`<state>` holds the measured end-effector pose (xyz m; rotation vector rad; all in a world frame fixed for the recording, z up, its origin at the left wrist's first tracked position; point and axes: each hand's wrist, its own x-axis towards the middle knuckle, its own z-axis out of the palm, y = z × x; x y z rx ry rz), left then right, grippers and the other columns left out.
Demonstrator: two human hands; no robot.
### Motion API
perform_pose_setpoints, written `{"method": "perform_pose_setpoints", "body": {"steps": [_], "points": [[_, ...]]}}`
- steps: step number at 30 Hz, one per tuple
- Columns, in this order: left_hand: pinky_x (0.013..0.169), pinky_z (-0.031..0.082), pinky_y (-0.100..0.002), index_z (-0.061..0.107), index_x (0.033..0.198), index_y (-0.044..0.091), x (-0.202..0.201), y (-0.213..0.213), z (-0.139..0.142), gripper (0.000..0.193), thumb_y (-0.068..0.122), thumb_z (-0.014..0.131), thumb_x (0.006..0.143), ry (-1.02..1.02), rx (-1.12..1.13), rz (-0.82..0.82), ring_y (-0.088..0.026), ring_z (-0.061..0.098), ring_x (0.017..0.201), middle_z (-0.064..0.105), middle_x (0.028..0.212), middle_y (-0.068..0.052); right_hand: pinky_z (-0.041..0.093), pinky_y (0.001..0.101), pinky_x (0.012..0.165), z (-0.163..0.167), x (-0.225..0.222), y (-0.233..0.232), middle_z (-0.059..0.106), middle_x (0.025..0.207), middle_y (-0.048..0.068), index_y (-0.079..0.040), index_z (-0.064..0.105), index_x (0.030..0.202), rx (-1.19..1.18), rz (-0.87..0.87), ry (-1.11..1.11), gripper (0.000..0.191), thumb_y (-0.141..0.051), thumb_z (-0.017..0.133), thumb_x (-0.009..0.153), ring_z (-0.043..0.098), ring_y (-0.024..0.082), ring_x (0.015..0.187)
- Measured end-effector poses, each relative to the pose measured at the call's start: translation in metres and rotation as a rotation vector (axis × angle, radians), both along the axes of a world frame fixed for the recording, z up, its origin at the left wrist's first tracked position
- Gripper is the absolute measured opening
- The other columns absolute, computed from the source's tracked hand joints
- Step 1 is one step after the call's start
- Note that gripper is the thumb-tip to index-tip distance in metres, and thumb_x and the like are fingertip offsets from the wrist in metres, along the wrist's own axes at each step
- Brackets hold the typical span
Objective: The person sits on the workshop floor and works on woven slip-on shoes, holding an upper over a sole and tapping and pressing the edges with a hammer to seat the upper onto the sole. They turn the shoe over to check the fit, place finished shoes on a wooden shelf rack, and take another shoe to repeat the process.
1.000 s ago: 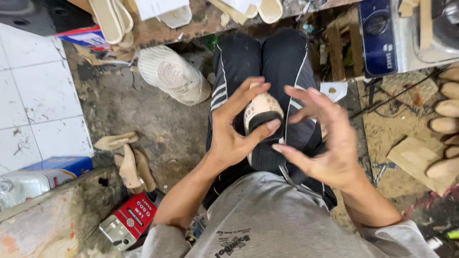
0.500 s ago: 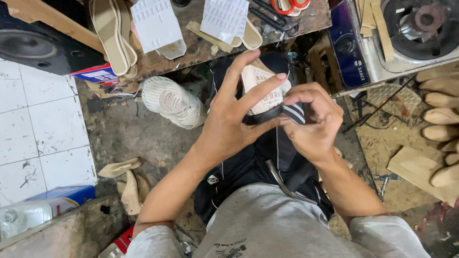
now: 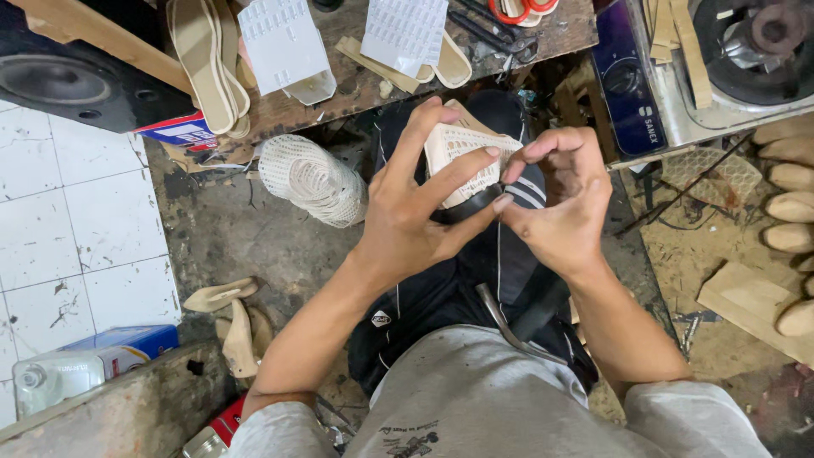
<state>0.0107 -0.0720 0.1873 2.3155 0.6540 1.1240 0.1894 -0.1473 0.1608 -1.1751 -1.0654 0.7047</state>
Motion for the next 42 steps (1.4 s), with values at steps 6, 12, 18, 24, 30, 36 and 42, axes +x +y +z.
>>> {"method": "perform_pose_setpoints", "body": {"steps": [6,12,18,24,30,36,42], "points": [[0.112,0.054,-0.043,0.068,0.129,0.015,-0.025,0.002,0.008,0.051,0.016,0.092,0.085,-0.019,-0.175,0.040,-0.037,0.056,0.139,0.045,0.150,-0.019,0.053,0.0286,0.089,-0.005,-0.015,0.014,0.066,0.100,0.009,0.000,0.062,0.097,0.045,0.065,-0.402,0.036,0.009,0.086,0.073,0.066,0.019,0.094],[0.113,0.052,-0.042,0.070,0.124,0.013,-0.049,0.005,-0.017,0.047,0.014,0.093,0.083,0.003,-0.208,0.082,-0.036,0.054,0.141,0.046,0.152,-0.018,0.051,0.0362,0.091,-0.015,-0.023,0.021,0.066,0.104,0.010,-0.002,0.063,0.102,0.113,0.092,-0.620,0.044,-0.002,0.093,0.070,0.064,0.028,0.100],[0.123,0.045,-0.044,0.070,0.130,0.010,-0.052,0.014,-0.083,0.047,0.011,0.089,0.087,-0.210,-0.496,0.202,-0.034,0.054,0.145,0.048,0.156,-0.017,0.042,0.0459,0.098,-0.041,-0.004,0.029,0.061,0.114,0.013,-0.006,0.069,0.117,0.121,0.029,-0.985,0.056,-0.026,0.096,0.072,0.054,0.036,0.109],[0.123,0.036,-0.047,0.066,0.133,0.009,-0.043,0.007,-0.117,0.057,0.013,0.091,0.081,-0.050,-0.312,0.281,-0.040,0.041,0.148,0.043,0.158,-0.018,0.038,0.0460,0.098,-0.082,0.000,0.040,0.062,0.107,0.007,-0.011,0.076,0.112,0.240,0.052,-1.011,0.042,-0.028,0.094,0.077,0.054,0.030,0.105],[0.118,0.045,-0.044,0.069,0.127,0.009,-0.038,0.017,-0.117,0.058,0.019,0.094,0.076,-0.020,-0.363,0.281,-0.032,0.056,0.134,0.068,0.135,-0.007,0.033,0.0431,0.099,-0.089,0.004,0.047,0.065,0.098,0.004,-0.010,0.074,0.092,0.121,0.159,-0.875,0.027,-0.020,0.093,0.076,0.056,0.025,0.100],[0.116,0.046,-0.043,0.072,0.121,0.008,-0.033,0.018,-0.127,0.049,0.014,0.093,0.077,-0.097,-0.365,0.341,-0.031,0.057,0.131,0.070,0.129,-0.008,0.034,0.0384,0.096,-0.083,-0.009,0.046,0.063,0.092,0.003,-0.009,0.077,0.096,0.057,0.081,-0.756,0.028,-0.017,0.095,0.076,0.055,0.023,0.095],[0.115,0.047,-0.043,0.072,0.117,0.008,-0.030,0.021,-0.124,0.044,0.014,0.092,0.078,-0.106,-0.357,0.375,-0.030,0.058,0.130,0.070,0.126,-0.007,0.038,0.0396,0.095,-0.069,-0.013,0.052,0.062,0.102,0.007,-0.006,0.072,0.110,0.015,0.030,-0.793,0.046,-0.022,0.097,0.075,0.055,0.028,0.100]]}}
